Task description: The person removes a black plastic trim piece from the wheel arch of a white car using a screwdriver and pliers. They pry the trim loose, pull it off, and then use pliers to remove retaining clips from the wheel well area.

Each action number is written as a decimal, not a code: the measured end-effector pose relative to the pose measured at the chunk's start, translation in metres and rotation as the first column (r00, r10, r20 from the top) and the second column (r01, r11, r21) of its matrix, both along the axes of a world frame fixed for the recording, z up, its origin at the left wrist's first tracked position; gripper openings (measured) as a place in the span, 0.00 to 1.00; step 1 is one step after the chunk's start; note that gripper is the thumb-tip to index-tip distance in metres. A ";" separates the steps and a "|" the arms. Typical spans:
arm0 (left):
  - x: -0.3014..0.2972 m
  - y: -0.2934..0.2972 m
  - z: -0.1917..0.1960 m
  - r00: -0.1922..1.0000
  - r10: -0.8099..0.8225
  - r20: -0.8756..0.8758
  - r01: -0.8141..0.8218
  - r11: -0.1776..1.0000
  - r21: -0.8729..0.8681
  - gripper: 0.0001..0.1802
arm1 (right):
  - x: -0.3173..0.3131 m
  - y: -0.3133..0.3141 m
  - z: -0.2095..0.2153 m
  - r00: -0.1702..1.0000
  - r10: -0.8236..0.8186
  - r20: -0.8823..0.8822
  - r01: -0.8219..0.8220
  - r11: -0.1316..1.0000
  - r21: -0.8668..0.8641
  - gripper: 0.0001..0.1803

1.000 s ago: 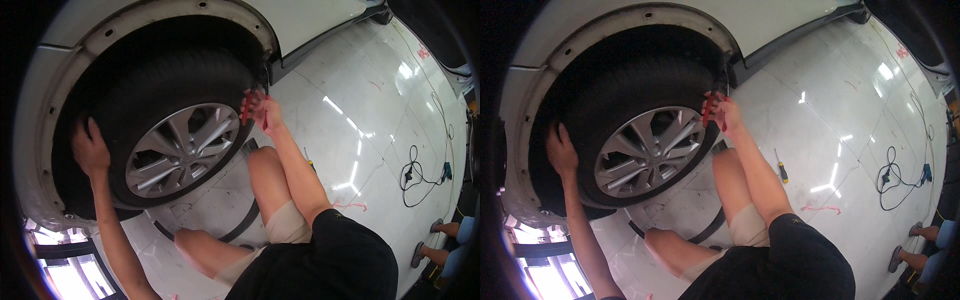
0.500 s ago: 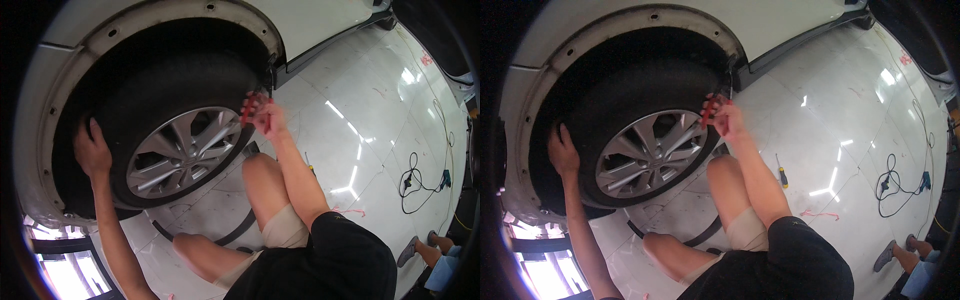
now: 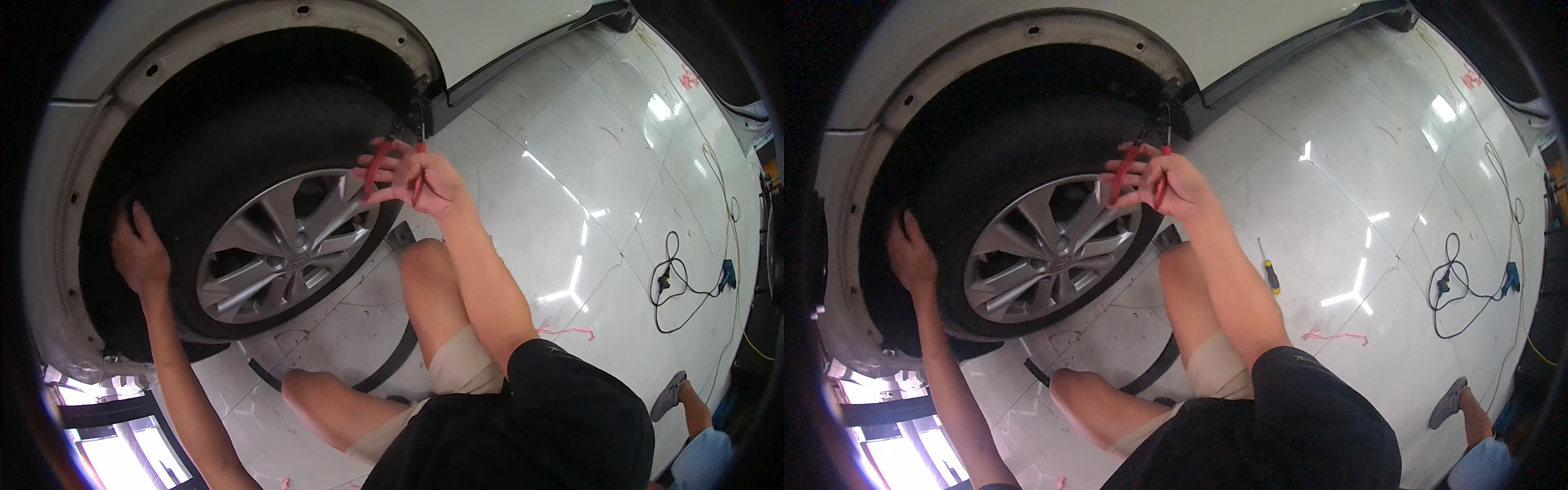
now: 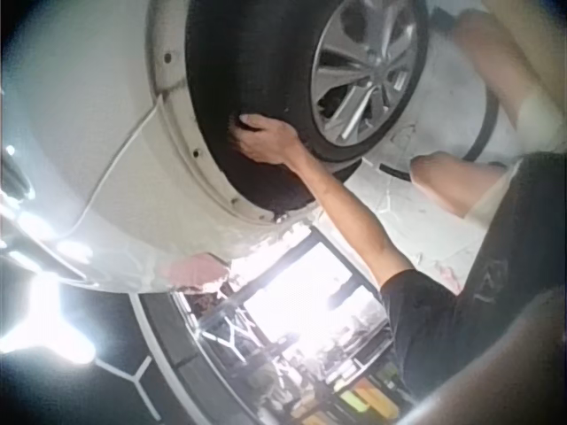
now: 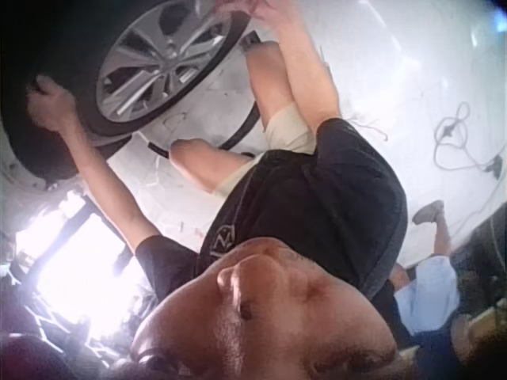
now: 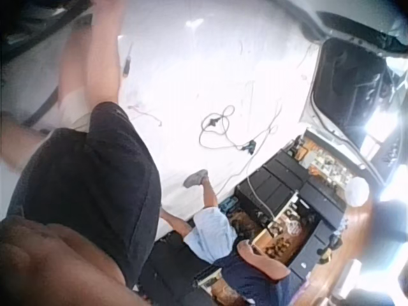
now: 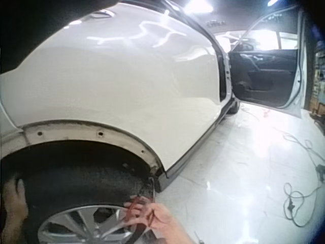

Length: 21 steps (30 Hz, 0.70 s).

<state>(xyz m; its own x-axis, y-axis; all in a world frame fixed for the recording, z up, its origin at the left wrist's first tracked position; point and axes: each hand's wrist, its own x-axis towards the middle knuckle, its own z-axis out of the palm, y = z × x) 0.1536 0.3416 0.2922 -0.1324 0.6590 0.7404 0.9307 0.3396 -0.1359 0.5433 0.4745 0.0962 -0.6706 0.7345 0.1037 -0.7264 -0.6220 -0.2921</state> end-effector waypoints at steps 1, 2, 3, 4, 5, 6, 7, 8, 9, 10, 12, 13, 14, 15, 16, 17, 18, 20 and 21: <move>-0.002 -0.001 -0.001 1.000 -0.014 -0.004 0.014 1.000 0.013 0.27 | -0.004 -0.002 0.009 0.999 0.001 -0.034 -0.002 0.999 -0.044 0.38; -0.003 -0.002 0.000 1.000 -0.030 -0.010 0.030 0.999 0.026 0.27 | -0.007 -0.004 0.018 0.997 -0.002 -0.071 -0.004 0.996 -0.087 0.38; -0.002 -0.002 0.000 0.999 -0.029 -0.019 0.029 0.999 0.031 0.27 | -0.011 -0.002 0.024 0.993 0.008 -0.119 -0.016 0.997 -0.069 0.37; -0.001 -0.002 -0.001 0.999 -0.027 -0.028 0.028 0.999 0.035 0.27 | -0.009 -0.003 0.027 0.992 0.005 -0.124 -0.017 0.996 -0.090 0.36; 0.000 -0.001 0.000 0.999 -0.023 -0.040 0.025 0.999 0.041 0.27 | -0.008 -0.003 0.030 0.991 0.004 -0.133 -0.019 0.994 -0.110 0.36; 0.000 -0.001 -0.001 0.999 -0.016 -0.047 0.018 0.999 0.042 0.27 | -0.008 -0.003 0.034 0.990 0.003 -0.142 -0.022 0.991 -0.130 0.35; 0.000 0.000 -0.001 0.998 -0.009 -0.054 0.011 0.999 0.043 0.27 | -0.005 -0.001 0.039 0.986 0.017 -0.168 -0.040 0.990 -0.137 0.34; 0.001 -0.001 -0.002 0.998 -0.001 -0.057 0.003 0.999 0.042 0.27 | -0.001 -0.001 0.045 0.981 0.030 -0.190 -0.058 0.988 -0.145 0.32; 0.000 -0.001 -0.001 0.998 -0.015 -0.054 0.017 0.999 0.034 0.27 | 0.001 -0.001 0.049 0.976 0.043 -0.212 -0.077 0.985 -0.152 0.31; -0.002 -0.001 0.000 0.998 -0.030 -0.050 0.031 0.999 0.025 0.27 | 0.001 0.000 0.050 0.964 0.057 -0.261 -0.106 0.978 -0.178 0.32; -0.001 0.000 0.000 0.998 -0.040 -0.040 0.041 0.999 0.025 0.27 | 0.002 0.004 0.055 0.934 0.080 -0.347 -0.163 0.963 -0.216 0.34; 0.000 -0.001 -0.001 0.999 -0.035 -0.037 0.036 0.999 0.027 0.27 | 0.002 0.005 0.055 0.942 0.079 -0.327 -0.143 0.974 -0.177 0.34; 0.000 -0.002 0.001 0.999 -0.028 -0.042 0.029 0.999 0.029 0.27 | 0.000 0.005 0.053 0.946 0.080 -0.314 -0.128 0.982 -0.136 0.35; 0.000 -0.002 0.002 0.999 -0.035 -0.028 0.036 0.999 0.020 0.28 | -0.001 0.006 0.051 0.950 0.080 -0.301 -0.113 0.989 -0.094 0.36; -0.001 0.000 0.001 0.999 -0.043 -0.013 0.043 0.999 0.012 0.28 | 0.001 0.006 0.044 0.965 0.099 -0.245 -0.119 0.990 -0.070 0.37; -0.003 0.000 0.002 0.999 -0.050 -0.003 0.050 0.999 0.002 0.29 | 0.006 0.007 0.033 0.974 0.116 -0.192 -0.127 0.991 -0.048 0.38; -0.002 0.000 0.003 1.000 -0.023 0.000 0.023 1.000 -0.003 0.29 | 0.013 0.007 0.025 0.982 0.133 -0.136 -0.137 0.990 -0.023 0.38; 0.004 -0.002 0.002 0.999 0.033 0.009 -0.033 0.999 -0.017 0.30 | 0.024 0.009 0.009 0.989 0.144 -0.013 -0.144 0.989 -0.017 0.40; 0.007 -0.002 0.002 0.999 0.033 0.014 -0.033 0.999 -0.016 0.30 | 0.029 0.010 0.003 0.991 0.127 0.037 -0.127 0.992 0.000 0.40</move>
